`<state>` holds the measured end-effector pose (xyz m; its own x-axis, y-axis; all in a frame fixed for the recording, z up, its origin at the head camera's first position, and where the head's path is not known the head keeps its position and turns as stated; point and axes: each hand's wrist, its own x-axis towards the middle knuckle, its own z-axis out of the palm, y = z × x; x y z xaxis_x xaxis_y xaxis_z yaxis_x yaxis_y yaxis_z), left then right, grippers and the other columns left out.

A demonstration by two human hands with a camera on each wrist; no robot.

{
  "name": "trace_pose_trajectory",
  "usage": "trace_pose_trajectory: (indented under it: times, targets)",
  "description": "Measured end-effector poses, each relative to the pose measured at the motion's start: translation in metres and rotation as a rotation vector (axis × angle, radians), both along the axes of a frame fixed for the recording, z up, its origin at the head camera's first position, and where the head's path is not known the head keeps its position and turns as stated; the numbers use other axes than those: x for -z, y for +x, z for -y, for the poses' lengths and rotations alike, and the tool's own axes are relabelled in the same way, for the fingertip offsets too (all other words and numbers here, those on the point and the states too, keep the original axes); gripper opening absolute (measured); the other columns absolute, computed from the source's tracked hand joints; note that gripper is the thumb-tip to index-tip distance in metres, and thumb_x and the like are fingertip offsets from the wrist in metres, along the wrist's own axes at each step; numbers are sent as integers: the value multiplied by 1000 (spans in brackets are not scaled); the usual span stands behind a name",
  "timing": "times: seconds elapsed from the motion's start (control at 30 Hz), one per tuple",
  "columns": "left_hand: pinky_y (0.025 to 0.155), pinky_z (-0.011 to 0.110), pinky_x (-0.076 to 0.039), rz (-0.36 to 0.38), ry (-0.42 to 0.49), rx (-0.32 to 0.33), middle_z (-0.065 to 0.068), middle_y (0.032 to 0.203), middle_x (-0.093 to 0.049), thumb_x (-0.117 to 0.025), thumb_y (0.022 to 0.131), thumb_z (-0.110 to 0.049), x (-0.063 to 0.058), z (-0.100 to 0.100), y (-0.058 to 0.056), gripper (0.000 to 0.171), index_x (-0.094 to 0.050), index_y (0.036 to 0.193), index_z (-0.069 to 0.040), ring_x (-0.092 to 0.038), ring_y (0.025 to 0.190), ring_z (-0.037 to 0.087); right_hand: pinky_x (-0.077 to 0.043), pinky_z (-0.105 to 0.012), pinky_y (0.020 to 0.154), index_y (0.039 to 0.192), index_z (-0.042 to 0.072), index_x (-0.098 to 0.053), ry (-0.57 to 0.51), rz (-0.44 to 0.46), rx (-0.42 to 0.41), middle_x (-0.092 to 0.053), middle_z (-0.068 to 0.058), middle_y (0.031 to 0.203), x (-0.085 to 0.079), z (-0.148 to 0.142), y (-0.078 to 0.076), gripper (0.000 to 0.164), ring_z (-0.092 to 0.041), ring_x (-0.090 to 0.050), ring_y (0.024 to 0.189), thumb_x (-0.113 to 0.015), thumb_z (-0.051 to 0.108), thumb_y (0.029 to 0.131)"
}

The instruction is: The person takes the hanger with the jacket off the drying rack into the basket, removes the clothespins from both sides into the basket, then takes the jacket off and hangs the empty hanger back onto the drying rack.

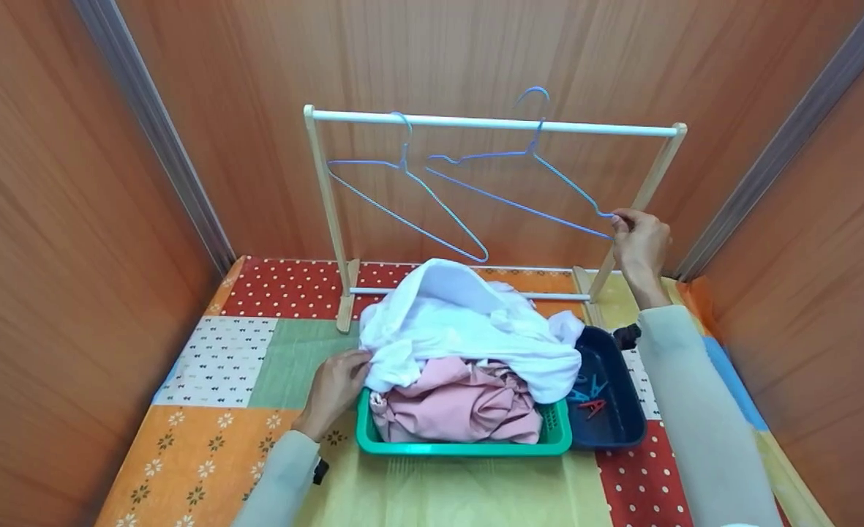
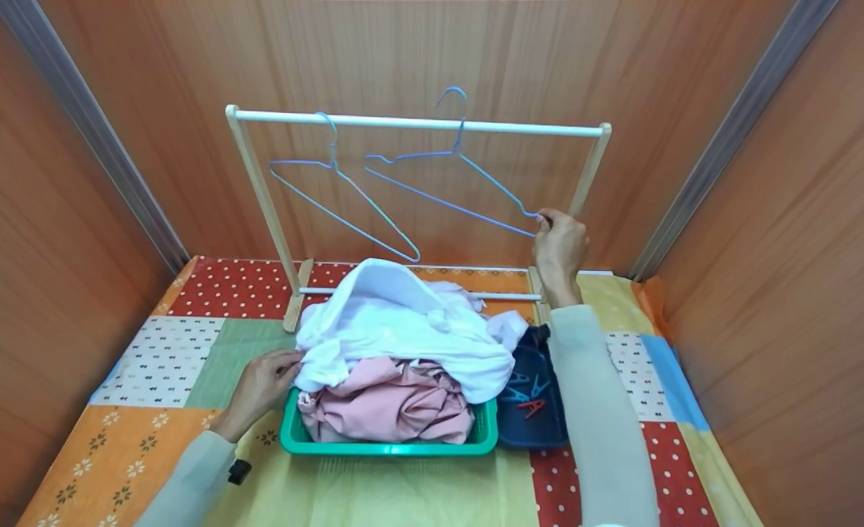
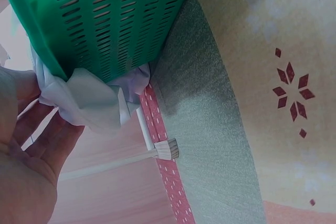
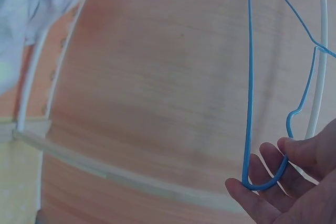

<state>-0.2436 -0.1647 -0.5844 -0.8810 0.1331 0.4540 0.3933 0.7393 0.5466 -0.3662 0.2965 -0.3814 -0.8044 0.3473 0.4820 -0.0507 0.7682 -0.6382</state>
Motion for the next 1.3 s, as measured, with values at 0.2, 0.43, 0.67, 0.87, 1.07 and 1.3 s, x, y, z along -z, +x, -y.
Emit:
trace_pose_trajectory:
  times: [0.2, 0.43, 0.67, 0.87, 1.07, 1.3]
  targets:
    - [89, 46, -56, -7, 4, 1, 14, 112, -73, -71, 88, -6, 1, 1, 1, 21, -75, 109, -4, -69, 106, 32, -51, -49, 93, 113, 1, -72, -20, 7, -26, -72, -20, 110, 3, 9, -6, 24, -35, -69, 101, -59, 15, 98]
    - [90, 46, -55, -6, -1, -4, 14, 112, -73, -71, 88, -6, 0, 1, 1, 21, -75, 109, -3, -69, 106, 32, -50, -49, 92, 114, 1, -71, -12, 29, -49, -72, -20, 111, 10, 15, -9, 24, -34, -69, 100, -58, 15, 99]
    - [91, 46, -55, -1, 1, -12, 14, 113, -73, -70, 89, -7, 1, 1, 1, 21, -75, 109, -3, -69, 107, 32, -47, -51, 94, 117, 2, -71, 10, 59, -58, -72, -19, 112, 18, 16, -9, 25, -35, -68, 102, -58, 15, 99]
    - [91, 47, -55, 3, 17, 0, 14, 113, -73, -70, 89, -7, 1, 0, 0, 22, -74, 110, -3, -68, 107, 32, -48, -49, 93, 117, 3, -71, -8, 94, -70, -72, -18, 113, 24, 17, -8, 26, -34, -69, 102, -57, 17, 100]
    - [89, 46, -55, -10, 20, 0, 15, 112, -73, -70, 89, -6, 2, 1, -1, 22, -74, 110, -3, -69, 106, 32, -53, -44, 87, 121, 5, -68, -33, 167, -103, -70, -17, 115, 26, 20, -6, 27, -31, -67, 100, -54, 17, 101]
    - [90, 47, -55, 13, 24, -4, 15, 114, -72, -69, 90, -6, 4, 1, 0, 22, -74, 111, -3, -68, 108, 33, -51, -47, 95, 133, 7, -59, -31, 202, -151, -66, -16, 124, 33, 16, -4, 36, -32, -64, 112, -56, 20, 100]
